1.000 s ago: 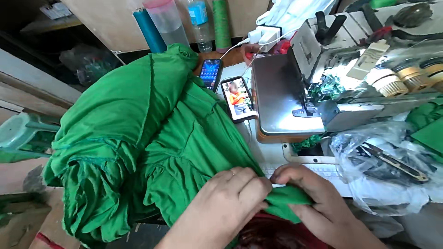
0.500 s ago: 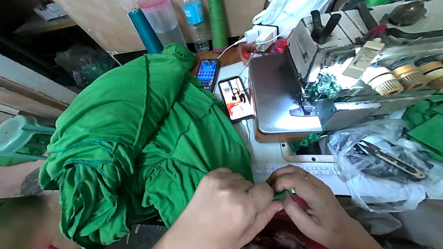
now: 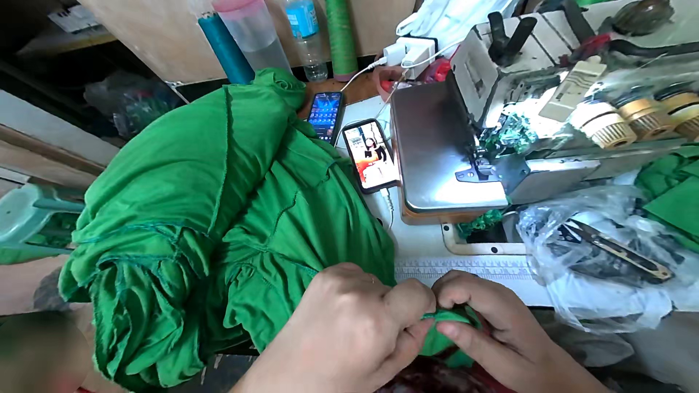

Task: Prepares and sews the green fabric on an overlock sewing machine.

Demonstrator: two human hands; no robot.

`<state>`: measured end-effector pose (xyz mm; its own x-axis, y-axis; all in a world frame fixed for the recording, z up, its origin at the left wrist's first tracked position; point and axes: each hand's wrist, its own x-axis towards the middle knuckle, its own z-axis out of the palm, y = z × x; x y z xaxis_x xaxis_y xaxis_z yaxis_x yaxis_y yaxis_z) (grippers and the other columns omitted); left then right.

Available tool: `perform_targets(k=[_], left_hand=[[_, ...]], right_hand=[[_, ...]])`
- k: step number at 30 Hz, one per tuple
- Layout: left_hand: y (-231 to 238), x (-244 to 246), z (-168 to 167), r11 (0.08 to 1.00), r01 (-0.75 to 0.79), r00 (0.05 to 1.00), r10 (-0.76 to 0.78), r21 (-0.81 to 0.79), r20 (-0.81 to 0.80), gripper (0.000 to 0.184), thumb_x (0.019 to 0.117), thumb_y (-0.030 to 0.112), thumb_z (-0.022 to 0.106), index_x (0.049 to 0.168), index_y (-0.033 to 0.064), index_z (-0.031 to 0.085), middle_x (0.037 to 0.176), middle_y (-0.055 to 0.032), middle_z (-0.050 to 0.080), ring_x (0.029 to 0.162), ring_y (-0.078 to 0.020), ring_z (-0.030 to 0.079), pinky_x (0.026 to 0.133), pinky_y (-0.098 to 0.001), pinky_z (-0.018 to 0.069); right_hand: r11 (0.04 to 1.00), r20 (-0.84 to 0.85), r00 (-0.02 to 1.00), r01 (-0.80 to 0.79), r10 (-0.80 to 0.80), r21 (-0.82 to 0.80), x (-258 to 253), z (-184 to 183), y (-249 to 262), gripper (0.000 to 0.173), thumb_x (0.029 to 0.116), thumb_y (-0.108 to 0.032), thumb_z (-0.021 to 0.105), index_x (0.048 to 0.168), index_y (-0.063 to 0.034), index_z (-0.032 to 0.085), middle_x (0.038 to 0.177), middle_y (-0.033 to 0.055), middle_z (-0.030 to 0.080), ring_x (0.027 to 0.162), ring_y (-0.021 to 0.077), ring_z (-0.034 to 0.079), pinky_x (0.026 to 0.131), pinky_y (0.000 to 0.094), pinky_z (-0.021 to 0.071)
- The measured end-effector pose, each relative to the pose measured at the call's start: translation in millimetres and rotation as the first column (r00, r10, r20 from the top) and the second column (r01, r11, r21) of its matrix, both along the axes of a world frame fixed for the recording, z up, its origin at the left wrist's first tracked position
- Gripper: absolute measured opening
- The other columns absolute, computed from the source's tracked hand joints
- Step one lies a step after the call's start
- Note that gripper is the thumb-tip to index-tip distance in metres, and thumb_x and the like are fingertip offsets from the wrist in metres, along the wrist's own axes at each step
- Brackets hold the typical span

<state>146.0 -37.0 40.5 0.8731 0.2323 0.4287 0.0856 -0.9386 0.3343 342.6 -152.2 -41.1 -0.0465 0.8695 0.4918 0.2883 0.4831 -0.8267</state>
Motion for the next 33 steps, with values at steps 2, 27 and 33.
perform_targets(k=[2,27,33], left_hand=[[0.2,-0.9,0.3,1.000,0.004,1.000,-0.004,-0.010,-0.003,0.020,0.1019,0.025,0.055,0.089,0.0139,0.066,0.057,0.0023,0.054,0.052,-0.0091,0.050,0.051,-0.0240,0.0368],[28.8,-59.3,45.0,0.997,-0.076,0.996,0.074,-0.029,-0.040,0.018,0.1029,0.033,0.060,0.101,0.0170,0.069,0.069,0.0027,0.062,0.061,-0.0044,0.053,0.060,-0.0229,0.0393],[44.1,-90.4,67.6,0.995,-0.097,0.995,0.097,-0.004,-0.023,0.018,0.0969,0.030,0.071,0.098,0.0122,0.074,0.077,0.0017,0.070,0.067,-0.0017,0.059,0.066,-0.0223,0.0454]], right_hand=[[1.000,-0.025,0.999,-0.026,0.026,-0.003,1.2,-0.6,0.4,0.026,0.1050,-0.036,0.056,0.101,-0.0107,0.054,0.098,0.0007,0.061,0.101,0.0021,0.059,0.090,0.0163,0.0476],[0.934,-0.190,0.932,-0.335,0.309,-0.124,26.9,-7.8,-15.6,0.024,0.0969,-0.027,0.070,0.090,-0.0101,0.055,0.105,0.0005,0.066,0.109,0.0034,0.060,0.094,0.0189,0.0497],[0.963,-0.226,0.952,-0.239,0.207,-0.126,23.4,-6.9,-13.4,0.019,0.1027,-0.024,0.062,0.109,-0.0062,0.064,0.089,-0.0049,0.068,0.083,-0.0084,0.062,0.076,0.0085,0.0515]])
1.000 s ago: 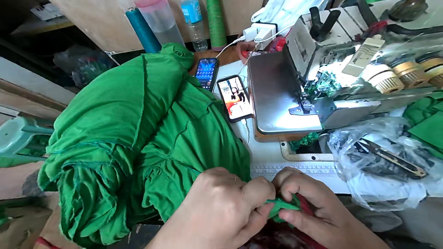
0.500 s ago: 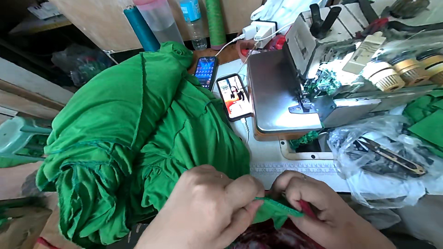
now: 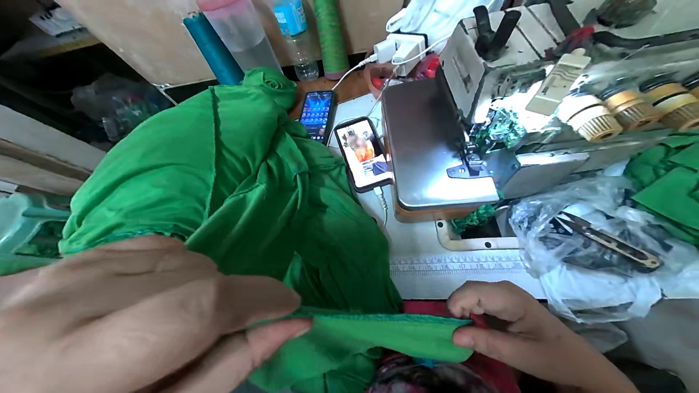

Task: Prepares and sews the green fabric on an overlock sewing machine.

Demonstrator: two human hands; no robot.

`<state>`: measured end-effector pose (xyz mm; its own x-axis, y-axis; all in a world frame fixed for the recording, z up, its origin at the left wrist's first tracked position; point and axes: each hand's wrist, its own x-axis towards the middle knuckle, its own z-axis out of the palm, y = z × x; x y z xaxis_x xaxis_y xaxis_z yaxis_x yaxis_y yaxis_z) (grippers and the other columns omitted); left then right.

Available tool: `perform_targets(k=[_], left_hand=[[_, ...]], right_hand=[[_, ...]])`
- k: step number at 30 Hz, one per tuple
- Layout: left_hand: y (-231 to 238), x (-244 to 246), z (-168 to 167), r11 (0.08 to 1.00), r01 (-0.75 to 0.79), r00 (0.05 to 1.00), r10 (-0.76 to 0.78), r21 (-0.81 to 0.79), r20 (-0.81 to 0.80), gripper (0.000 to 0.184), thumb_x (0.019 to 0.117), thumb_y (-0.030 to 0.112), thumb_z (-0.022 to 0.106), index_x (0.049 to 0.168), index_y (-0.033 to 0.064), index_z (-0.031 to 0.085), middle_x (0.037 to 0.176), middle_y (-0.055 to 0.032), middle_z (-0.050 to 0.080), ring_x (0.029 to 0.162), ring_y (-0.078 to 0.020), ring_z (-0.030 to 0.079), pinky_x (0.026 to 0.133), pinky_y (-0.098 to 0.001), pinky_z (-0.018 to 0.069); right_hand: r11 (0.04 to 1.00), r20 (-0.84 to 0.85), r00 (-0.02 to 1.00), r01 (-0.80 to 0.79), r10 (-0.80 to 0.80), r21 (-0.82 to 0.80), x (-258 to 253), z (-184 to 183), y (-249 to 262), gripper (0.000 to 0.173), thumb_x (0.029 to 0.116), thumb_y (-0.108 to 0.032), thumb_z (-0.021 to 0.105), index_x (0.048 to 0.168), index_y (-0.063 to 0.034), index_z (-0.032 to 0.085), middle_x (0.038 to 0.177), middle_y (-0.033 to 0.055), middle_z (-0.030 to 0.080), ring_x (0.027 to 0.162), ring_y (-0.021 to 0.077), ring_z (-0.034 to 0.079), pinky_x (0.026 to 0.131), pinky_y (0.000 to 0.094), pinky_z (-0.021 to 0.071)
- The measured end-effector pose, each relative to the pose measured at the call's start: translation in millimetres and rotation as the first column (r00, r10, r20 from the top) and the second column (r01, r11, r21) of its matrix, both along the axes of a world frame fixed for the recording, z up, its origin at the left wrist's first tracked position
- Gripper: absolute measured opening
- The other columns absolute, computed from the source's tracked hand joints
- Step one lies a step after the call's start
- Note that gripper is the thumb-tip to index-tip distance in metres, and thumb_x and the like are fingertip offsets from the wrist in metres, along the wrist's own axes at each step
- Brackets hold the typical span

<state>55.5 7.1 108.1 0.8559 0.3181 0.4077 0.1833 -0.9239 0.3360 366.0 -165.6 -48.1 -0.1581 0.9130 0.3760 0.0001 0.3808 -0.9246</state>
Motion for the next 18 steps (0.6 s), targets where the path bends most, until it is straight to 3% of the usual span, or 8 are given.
perform_targets(k=[3,7,8,10,11,12,15,18], left_hand=[[20.9,-6.3,5.5,0.999,-0.053,0.995,0.054,-0.009,0.088,0.017,0.0954,0.027,0.072,0.097,0.0106,0.076,0.084,0.0039,0.073,0.076,0.0038,0.064,0.071,-0.0162,0.0506],[68.7,2.6,-2.2,0.975,-0.188,0.972,0.167,0.121,0.168,0.023,0.0936,0.029,0.072,0.096,0.0059,0.071,0.088,0.0033,0.069,0.081,0.0039,0.062,0.075,-0.0159,0.0512],[77.2,8.4,-10.8,0.945,-0.262,0.959,0.232,0.194,0.161,0.026,0.0954,0.032,0.070,0.098,0.0063,0.071,0.090,0.0005,0.069,0.084,-0.0003,0.063,0.078,-0.0201,0.0518],[75.7,33.9,-30.4,0.896,-0.341,0.940,0.321,0.283,0.115,0.026,0.0967,0.024,0.065,0.101,-0.0014,0.072,0.105,-0.0212,0.070,0.101,-0.0355,0.064,0.090,-0.0541,0.0463],[68.4,48.1,-42.7,0.891,-0.355,0.934,0.347,0.284,0.080,0.023,0.0964,0.019,0.064,0.104,-0.0013,0.072,0.118,-0.0259,0.067,0.112,-0.0466,0.059,0.094,-0.0651,0.0416],[56.8,61.7,-57.3,0.900,-0.350,0.936,0.346,0.259,0.064,0.023,0.0969,0.016,0.063,0.111,0.0001,0.072,0.127,-0.0255,0.064,0.118,-0.0484,0.058,0.095,-0.0679,0.0416],[3.6,98.8,-99.4,0.990,-0.141,0.989,0.141,-0.019,0.041,0.027,0.1026,0.018,0.055,0.121,0.0066,0.071,0.123,-0.0094,0.071,0.114,-0.0228,0.067,0.097,-0.0435,0.0531],[-25.1,121.4,-117.1,0.921,0.175,0.983,-0.183,-0.347,0.011,0.029,0.1055,0.017,0.052,0.125,0.0027,0.068,0.115,-0.0114,0.071,0.104,-0.0163,0.068,0.093,-0.0277,0.0546]], right_hand=[[0.998,0.053,0.998,0.040,-0.042,0.040,2.5,-2.9,2.5,0.021,0.1042,-0.026,0.060,0.106,-0.0054,0.066,0.094,-0.0035,0.070,0.088,-0.0072,0.063,0.080,0.0100,0.0529],[0.987,0.113,0.981,0.159,-0.158,0.000,8.1,-11.6,2.6,0.026,0.1071,-0.029,0.053,0.112,-0.0088,0.068,0.096,-0.0058,0.071,0.086,-0.0067,0.064,0.077,0.0114,0.0545],[0.980,0.129,0.973,0.195,-0.190,-0.026,8.3,-12.9,2.7,0.027,0.1073,-0.029,0.052,0.114,-0.0086,0.069,0.093,-0.0061,0.071,0.081,-0.0070,0.064,0.073,0.0110,0.0552],[0.965,0.154,0.957,0.256,-0.246,-0.053,7.5,-15.9,3.9,0.025,0.1060,-0.023,0.053,0.113,-0.0067,0.071,0.084,-0.0063,0.069,0.068,-0.0085,0.059,0.063,0.0085,0.0514],[0.961,0.156,0.953,0.271,-0.260,-0.053,7.0,-17.8,4.8,0.024,0.1056,-0.022,0.055,0.111,-0.0061,0.071,0.080,-0.0064,0.067,0.063,-0.0097,0.056,0.058,0.0070,0.0483],[0.960,0.154,0.951,0.277,-0.267,-0.048,6.7,-19.2,5.8,0.022,0.1051,-0.022,0.056,0.110,-0.0060,0.071,0.079,-0.0068,0.067,0.062,-0.0109,0.054,0.057,0.0058,0.0466],[0.960,0.147,0.952,0.277,-0.270,-0.030,5.4,-19.0,7.9,0.021,0.1037,-0.024,0.060,0.104,-0.0058,0.071,0.080,-0.0076,0.068,0.066,-0.0118,0.056,0.060,0.0053,0.0465],[0.958,0.125,0.952,0.286,-0.280,-0.035,5.7,-14.6,9.9,0.019,0.1026,-0.023,0.061,0.104,-0.0067,0.071,0.083,-0.0087,0.069,0.071,-0.0110,0.058,0.064,0.0066,0.0491]])
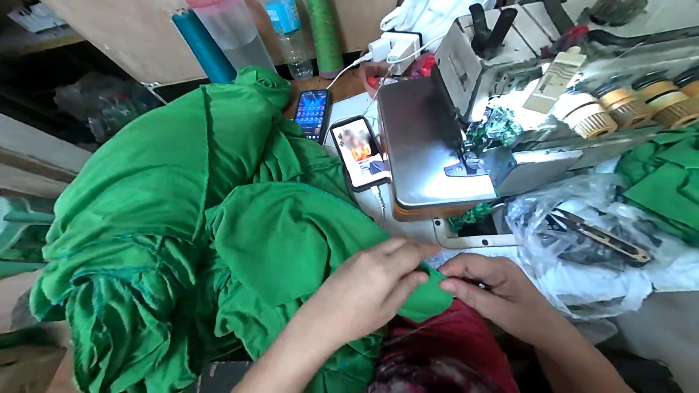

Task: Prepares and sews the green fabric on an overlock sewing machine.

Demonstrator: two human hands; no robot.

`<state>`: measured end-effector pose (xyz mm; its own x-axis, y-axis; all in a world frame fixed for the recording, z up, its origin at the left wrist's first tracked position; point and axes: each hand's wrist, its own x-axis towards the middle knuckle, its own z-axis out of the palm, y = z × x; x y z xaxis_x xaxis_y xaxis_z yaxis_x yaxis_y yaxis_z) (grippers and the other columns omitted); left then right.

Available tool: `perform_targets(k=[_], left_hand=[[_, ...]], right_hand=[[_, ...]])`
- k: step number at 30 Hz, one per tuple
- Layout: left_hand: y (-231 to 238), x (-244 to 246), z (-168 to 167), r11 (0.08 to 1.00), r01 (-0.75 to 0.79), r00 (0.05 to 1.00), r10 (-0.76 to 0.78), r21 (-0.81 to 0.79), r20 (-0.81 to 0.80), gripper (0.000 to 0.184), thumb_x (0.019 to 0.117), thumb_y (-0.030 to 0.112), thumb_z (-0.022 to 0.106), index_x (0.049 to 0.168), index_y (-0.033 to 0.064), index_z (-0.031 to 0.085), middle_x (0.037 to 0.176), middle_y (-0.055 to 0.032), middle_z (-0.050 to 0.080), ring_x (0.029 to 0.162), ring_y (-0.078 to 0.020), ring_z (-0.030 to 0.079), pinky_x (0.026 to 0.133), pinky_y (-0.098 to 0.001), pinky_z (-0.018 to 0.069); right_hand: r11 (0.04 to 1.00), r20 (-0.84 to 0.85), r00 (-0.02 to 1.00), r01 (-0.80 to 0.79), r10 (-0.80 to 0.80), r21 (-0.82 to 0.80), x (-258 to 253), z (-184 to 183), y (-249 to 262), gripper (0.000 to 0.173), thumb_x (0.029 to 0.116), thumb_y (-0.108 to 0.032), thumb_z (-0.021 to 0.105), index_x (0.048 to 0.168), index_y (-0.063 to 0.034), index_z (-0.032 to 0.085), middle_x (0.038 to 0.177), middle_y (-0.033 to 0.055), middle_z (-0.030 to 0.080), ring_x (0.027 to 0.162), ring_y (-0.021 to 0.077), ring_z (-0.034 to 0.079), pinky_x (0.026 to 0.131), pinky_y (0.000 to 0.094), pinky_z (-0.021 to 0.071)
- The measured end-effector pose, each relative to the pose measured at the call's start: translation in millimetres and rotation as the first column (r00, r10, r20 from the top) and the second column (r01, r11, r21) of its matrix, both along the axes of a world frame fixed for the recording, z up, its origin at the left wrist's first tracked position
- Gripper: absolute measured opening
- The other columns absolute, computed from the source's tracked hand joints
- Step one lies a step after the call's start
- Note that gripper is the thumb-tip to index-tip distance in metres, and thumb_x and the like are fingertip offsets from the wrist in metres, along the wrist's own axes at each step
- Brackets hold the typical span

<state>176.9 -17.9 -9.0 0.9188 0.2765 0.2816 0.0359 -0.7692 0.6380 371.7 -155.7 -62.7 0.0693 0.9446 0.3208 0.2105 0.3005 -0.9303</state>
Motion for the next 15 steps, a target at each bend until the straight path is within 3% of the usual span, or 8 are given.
perform_targets(k=[3,5,7,9,11,13,15], left_hand=[[8.0,4.6,-2.3,1.000,0.009,0.999,-0.009,0.007,0.044,0.019,0.1038,0.014,0.056,0.104,0.0030,0.071,0.098,-0.0096,0.069,0.092,-0.0131,0.066,0.085,-0.0222,0.0528],[14.1,4.0,1.7,0.998,-0.045,0.995,0.041,0.036,0.087,0.020,0.1041,0.015,0.056,0.103,0.0032,0.072,0.098,-0.0084,0.070,0.092,-0.0100,0.066,0.086,-0.0201,0.0525],[13.9,5.2,2.6,0.996,-0.084,0.988,0.079,0.036,0.130,0.020,0.1042,0.015,0.057,0.103,0.0033,0.073,0.097,-0.0072,0.070,0.091,-0.0074,0.065,0.085,-0.0187,0.0525],[10.4,9.5,0.7,0.994,-0.108,0.984,0.102,0.035,0.149,0.020,0.1042,0.015,0.057,0.103,0.0037,0.073,0.097,-0.0065,0.069,0.092,-0.0069,0.065,0.085,-0.0185,0.0525],[6.2,13.9,-1.9,0.987,-0.155,0.974,0.144,0.049,0.176,0.019,0.1035,0.015,0.058,0.105,0.0039,0.073,0.102,-0.0080,0.069,0.095,-0.0084,0.066,0.087,-0.0200,0.0532],[-0.2,14.9,-4.1,0.966,-0.247,0.943,0.223,0.072,0.247,0.020,0.1019,0.019,0.062,0.111,0.0036,0.072,0.112,-0.0112,0.067,0.100,-0.0106,0.066,0.088,-0.0212,0.0551],[-12.8,13.0,-7.3,0.937,-0.344,0.878,0.300,0.056,0.372,0.024,0.0991,0.028,0.068,0.103,0.0051,0.065,0.105,-0.0085,0.063,0.092,-0.0066,0.062,0.080,-0.0162,0.0520]], right_hand=[[1.000,-0.038,0.999,0.016,-0.017,-0.021,3.1,2.0,0.8,0.020,0.1017,-0.027,0.062,0.108,-0.0090,0.070,0.082,-0.0104,0.069,0.072,-0.0078,0.062,0.066,0.0096,0.0530],[0.998,-0.028,0.999,0.041,-0.043,-0.040,6.0,3.3,1.3,0.024,0.0987,-0.030,0.066,0.111,-0.0109,0.070,0.084,-0.0124,0.069,0.073,-0.0092,0.062,0.065,0.0088,0.0520],[0.997,0.018,0.998,0.067,-0.066,-0.042,6.1,4.4,3.3,0.035,0.0934,-0.037,0.071,0.118,-0.0119,0.069,0.093,-0.0124,0.067,0.073,-0.0122,0.053,0.062,0.0056,0.0439],[0.997,0.085,0.993,0.080,-0.078,-0.015,4.2,3.9,8.5,0.043,0.0920,-0.042,0.072,0.120,-0.0102,0.070,0.105,-0.0083,0.064,0.078,-0.0129,0.047,0.065,0.0053,0.0385],[0.995,0.103,0.989,0.101,-0.103,0.017,2.5,0.9,13.7,0.032,0.0957,-0.037,0.069,0.106,-0.0071,0.074,0.104,-0.0027,0.068,0.086,-0.0094,0.055,0.073,0.0079,0.0462],[0.990,0.096,0.985,0.136,-0.140,0.044,2.3,0.0,16.1,0.028,0.0995,-0.031,0.065,0.090,-0.0049,0.072,0.088,-0.0020,0.068,0.081,-0.0058,0.058,0.072,0.0117,0.0483],[0.986,0.030,0.987,0.154,-0.156,0.066,3.5,1.8,15.9,0.024,0.0992,-0.026,0.066,0.089,-0.0054,0.072,0.085,-0.0053,0.069,0.077,-0.0079,0.059,0.069,0.0097,0.0498]])
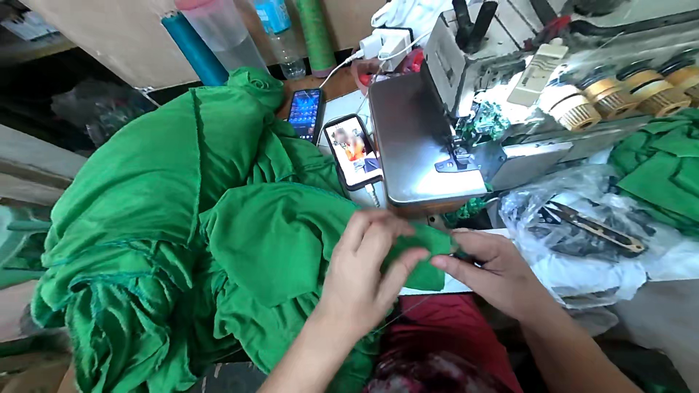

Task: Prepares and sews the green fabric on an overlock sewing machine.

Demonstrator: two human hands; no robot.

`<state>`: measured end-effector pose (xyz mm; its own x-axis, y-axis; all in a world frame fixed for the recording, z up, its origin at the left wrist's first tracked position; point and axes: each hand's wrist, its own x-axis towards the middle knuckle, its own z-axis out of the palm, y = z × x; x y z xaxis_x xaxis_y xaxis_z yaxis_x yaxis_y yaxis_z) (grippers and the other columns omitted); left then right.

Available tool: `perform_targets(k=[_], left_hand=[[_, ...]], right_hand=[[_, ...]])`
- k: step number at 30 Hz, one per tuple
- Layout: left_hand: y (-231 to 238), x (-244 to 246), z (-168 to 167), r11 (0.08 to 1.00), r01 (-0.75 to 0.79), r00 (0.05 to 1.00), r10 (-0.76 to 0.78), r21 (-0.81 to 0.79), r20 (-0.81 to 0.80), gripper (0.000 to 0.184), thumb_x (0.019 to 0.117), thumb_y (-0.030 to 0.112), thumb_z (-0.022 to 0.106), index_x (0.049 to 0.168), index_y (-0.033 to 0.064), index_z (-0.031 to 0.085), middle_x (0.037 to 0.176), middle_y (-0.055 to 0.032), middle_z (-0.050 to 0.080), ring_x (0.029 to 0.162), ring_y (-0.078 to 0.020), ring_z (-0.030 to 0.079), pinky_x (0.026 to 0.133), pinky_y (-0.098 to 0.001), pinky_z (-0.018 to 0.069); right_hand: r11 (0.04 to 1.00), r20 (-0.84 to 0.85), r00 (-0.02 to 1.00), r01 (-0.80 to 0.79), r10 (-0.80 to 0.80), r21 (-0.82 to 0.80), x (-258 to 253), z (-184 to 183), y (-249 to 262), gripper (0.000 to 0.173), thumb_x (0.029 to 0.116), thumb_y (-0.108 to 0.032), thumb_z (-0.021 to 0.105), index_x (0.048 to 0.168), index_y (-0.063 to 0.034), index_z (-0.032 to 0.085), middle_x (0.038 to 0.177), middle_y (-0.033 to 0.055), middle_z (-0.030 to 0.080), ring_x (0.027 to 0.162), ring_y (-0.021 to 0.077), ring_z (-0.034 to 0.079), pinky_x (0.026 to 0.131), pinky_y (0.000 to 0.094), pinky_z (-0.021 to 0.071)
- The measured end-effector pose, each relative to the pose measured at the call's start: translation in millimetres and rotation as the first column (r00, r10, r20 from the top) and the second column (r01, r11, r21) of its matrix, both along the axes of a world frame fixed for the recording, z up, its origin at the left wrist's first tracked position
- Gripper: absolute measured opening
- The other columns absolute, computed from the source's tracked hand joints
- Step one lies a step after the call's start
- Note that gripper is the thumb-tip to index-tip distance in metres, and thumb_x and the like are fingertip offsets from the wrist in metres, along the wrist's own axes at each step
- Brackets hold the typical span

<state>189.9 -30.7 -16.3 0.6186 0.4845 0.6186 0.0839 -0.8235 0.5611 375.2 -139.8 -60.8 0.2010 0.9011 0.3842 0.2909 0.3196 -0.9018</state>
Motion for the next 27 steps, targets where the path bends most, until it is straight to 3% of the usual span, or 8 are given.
perform_targets(k=[3,6,10,14,17,20,24,27], left_hand=[[-26.6,1.8,-14.3,0.997,-0.070,0.993,0.071,-0.017,0.089,0.031,0.0941,0.035,0.074,0.090,0.0108,0.056,0.092,-0.0023,0.058,0.085,-0.0032,0.057,0.074,-0.0123,0.0472],[-39.4,7.7,-35.0,0.989,-0.105,0.993,0.110,-0.103,0.037,0.032,0.0905,0.035,0.078,0.093,0.0089,0.059,0.093,-0.0049,0.059,0.081,-0.0060,0.057,0.069,-0.0150,0.0469],[-40.4,8.8,-39.9,0.983,-0.114,0.993,0.118,-0.145,0.023,0.035,0.0898,0.036,0.078,0.093,0.0087,0.057,0.094,-0.0051,0.060,0.085,-0.0066,0.059,0.073,-0.0162,0.0492],[-43.1,13.3,-36.7,0.967,-0.082,0.996,0.087,-0.240,0.011,0.034,0.0873,0.034,0.080,0.092,0.0054,0.062,0.093,-0.0064,0.063,0.081,-0.0053,0.060,0.070,-0.0159,0.0500],[-40.5,11.4,-30.6,0.941,0.014,0.998,0.007,-0.338,0.059,0.024,0.0903,0.022,0.077,0.091,0.0007,0.068,0.090,-0.0066,0.066,0.073,-0.0003,0.058,0.064,-0.0115,0.0490],[-35.9,1.5,-25.4,0.909,0.092,0.993,-0.055,-0.406,0.100,0.016,0.0943,0.016,0.072,0.094,0.0000,0.075,0.090,-0.0046,0.073,0.075,0.0010,0.064,0.068,-0.0125,0.0536],[-32.3,-9.5,-19.5,0.837,0.162,0.979,-0.070,-0.522,0.191,0.017,0.1002,0.013,0.065,0.100,-0.0022,0.071,0.092,-0.0033,0.073,0.071,-0.0005,0.067,0.062,-0.0158,0.0583],[-31.0,-12.5,-12.5,0.841,0.164,0.980,-0.077,-0.516,0.185,0.019,0.1052,0.021,0.057,0.103,0.0022,0.063,0.083,0.0023,0.067,0.069,0.0016,0.065,0.062,-0.0153,0.0569]], right_hand=[[0.999,-0.091,0.996,0.022,-0.020,0.026,-2.1,3.8,0.0,0.018,0.0991,-0.022,0.066,0.094,-0.0058,0.072,0.086,-0.0081,0.070,0.077,-0.0085,0.061,0.070,0.0103,0.0517],[1.000,-0.038,0.999,0.021,-0.021,-0.004,-7.0,8.1,-1.1,0.020,0.1014,-0.022,0.062,0.097,-0.0039,0.069,0.087,-0.0076,0.069,0.079,-0.0095,0.061,0.071,0.0094,0.0526],[0.998,0.108,0.992,0.069,-0.070,0.007,-5.2,12.2,-4.1,0.026,0.1014,-0.024,0.061,0.089,-0.0025,0.068,0.078,-0.0051,0.066,0.072,-0.0122,0.056,0.066,0.0052,0.0462],[0.998,0.082,0.995,0.055,-0.057,0.036,-6.8,16.7,-6.7,0.022,0.0985,-0.025,0.066,0.090,-0.0043,0.068,0.078,-0.0061,0.065,0.071,-0.0128,0.054,0.064,0.0042,0.0453],[0.997,0.053,0.997,0.060,-0.062,0.047,-6.0,16.8,-6.3,0.021,0.0962,-0.026,0.070,0.091,-0.0058,0.068,0.079,-0.0077,0.066,0.069,-0.0131,0.054,0.063,0.0038,0.0453],[0.997,0.032,0.997,0.067,-0.068,0.040,-3.7,16.1,-6.9,0.021,0.0931,-0.027,0.073,0.087,-0.0084,0.066,0.076,-0.0099,0.064,0.067,-0.0133,0.053,0.060,0.0035,0.0447],[0.997,0.057,0.996,0.061,-0.064,0.046,-0.7,15.8,-8.6,0.028,0.0940,-0.032,0.073,0.081,-0.0099,0.062,0.073,-0.0098,0.060,0.067,-0.0132,0.052,0.060,0.0034,0.0420],[0.997,0.083,0.995,0.045,-0.050,0.070,1.9,15.9,-7.8,0.029,0.0968,-0.033,0.070,0.084,-0.0084,0.064,0.076,-0.0073,0.061,0.067,-0.0123,0.047,0.059,0.0039,0.0377]])
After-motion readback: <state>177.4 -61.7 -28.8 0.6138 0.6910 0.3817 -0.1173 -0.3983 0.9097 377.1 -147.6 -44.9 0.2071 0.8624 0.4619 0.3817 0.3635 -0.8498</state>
